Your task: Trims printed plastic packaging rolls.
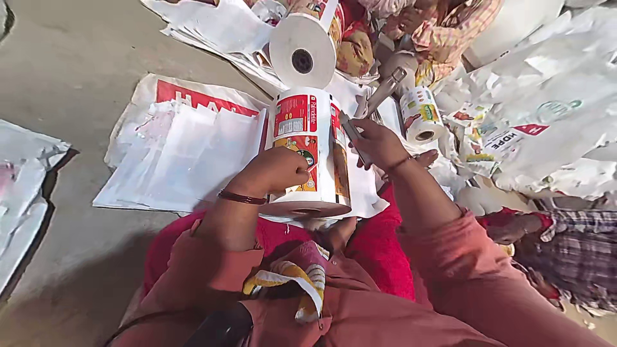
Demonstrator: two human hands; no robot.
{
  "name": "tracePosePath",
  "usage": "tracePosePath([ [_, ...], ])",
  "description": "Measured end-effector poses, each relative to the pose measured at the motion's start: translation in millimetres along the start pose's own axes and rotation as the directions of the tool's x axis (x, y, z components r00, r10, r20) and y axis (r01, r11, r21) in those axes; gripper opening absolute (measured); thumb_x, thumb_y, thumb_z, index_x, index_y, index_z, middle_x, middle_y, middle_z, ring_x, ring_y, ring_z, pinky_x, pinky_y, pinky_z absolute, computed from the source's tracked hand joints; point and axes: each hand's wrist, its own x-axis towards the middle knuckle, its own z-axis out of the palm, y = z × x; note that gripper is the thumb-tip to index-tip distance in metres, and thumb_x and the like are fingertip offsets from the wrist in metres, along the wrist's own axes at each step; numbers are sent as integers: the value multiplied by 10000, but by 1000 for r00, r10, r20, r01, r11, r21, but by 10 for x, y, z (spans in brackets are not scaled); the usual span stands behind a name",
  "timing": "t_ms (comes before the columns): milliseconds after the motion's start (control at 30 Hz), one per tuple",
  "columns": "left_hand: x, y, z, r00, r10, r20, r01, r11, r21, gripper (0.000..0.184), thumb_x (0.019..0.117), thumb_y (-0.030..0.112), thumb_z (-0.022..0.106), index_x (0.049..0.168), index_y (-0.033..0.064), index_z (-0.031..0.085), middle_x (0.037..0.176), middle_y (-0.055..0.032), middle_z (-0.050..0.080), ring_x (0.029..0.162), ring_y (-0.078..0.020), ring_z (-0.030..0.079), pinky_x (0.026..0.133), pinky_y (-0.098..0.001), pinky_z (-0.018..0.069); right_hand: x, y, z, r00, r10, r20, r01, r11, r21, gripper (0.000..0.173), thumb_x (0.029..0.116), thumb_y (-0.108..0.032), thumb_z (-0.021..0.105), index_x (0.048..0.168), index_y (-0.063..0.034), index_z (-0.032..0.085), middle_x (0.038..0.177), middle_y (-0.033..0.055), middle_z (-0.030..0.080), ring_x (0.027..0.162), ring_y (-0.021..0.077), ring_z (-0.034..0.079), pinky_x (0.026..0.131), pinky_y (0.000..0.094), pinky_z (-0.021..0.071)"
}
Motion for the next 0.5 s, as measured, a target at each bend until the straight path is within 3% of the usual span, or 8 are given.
tracePosePath([
  [233, 25, -155, -20, 998, 60, -4, -60, 987, -151, 374, 1031, 261, 579, 694, 100, 603, 637, -37, 531, 639, -205, 538, 623, -464, 435, 727, -165, 70, 999, 53, -13, -54, 993, -103, 509, 1045, -94, 509, 1545, -174, 450, 1092, 163, 694, 613, 199, 650, 543, 362, 561],
  [500, 59, -281, -20, 991, 135, -7, -132, 952, -275, 386, 1031, 241, 569, 675, 90, 572, 631, -34, 500, 626, -185, 504, 616, -438, 402, 741, -210, 92, 1000, 7, -23, -10, 991, -134, 475, 1049, -103, 508, 1521, -157, 491, 1061, 147, 695, 562, 175, 610, 509, 345, 536],
])
